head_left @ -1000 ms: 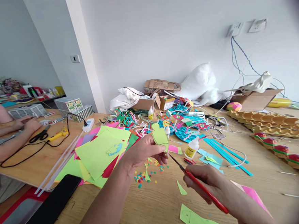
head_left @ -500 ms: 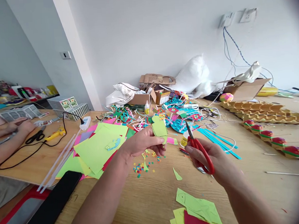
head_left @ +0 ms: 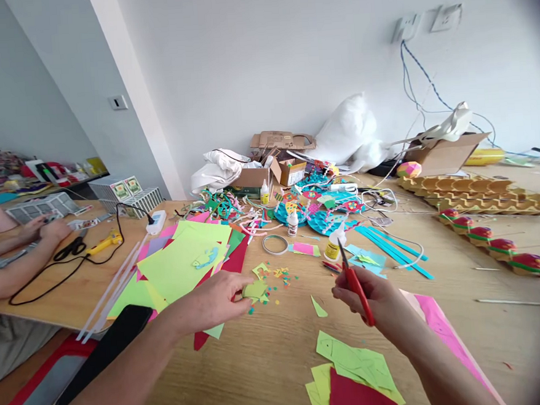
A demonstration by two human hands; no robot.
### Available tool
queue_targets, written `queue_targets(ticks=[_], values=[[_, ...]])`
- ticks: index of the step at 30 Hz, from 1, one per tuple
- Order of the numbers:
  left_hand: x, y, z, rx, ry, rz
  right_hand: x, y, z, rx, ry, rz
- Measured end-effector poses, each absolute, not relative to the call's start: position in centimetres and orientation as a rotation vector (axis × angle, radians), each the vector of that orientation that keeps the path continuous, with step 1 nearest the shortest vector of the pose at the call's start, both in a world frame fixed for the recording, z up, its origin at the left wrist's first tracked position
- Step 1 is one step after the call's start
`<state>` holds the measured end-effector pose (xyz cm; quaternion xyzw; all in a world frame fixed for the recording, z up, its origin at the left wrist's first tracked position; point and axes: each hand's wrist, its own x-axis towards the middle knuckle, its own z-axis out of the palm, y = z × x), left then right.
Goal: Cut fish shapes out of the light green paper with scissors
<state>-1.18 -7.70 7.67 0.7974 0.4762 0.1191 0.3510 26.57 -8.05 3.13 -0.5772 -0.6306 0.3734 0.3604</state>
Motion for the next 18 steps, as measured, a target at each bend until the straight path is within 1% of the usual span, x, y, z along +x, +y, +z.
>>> queue_targets(ticks=[4, 6, 10, 13, 15, 18], values=[[-1.0, -7.5, 7.4, 2.045, 1.202, 0.252, 26.3, -8.1, 2.4, -1.558, -1.930, 0.865], [-0.4, -7.4, 6.7, 2.014, 1.163, 0.237, 26.0, -8.3, 2.1, -1.595, -1.916, 0.849], [1.4, -7.5, 4.5, 2.065, 1.072, 0.147, 24.6, -9.3, 2.0, -1.468, -1.751, 1.058], [2.8, -7.7, 2.8, 2.163, 1.056, 0.055, 23.4, -10.1, 1.5, -1.390, -1.785, 1.202], [3.4, -7.7, 2.0, 2.199, 1.045, 0.034, 22.9, -10.5, 0.7, -1.338, -1.836, 1.238], [3.6, -7.6, 1.5, 2.203, 1.046, 0.054, 22.8, -10.4, -0.6, -1.344, -1.870, 1.184]])
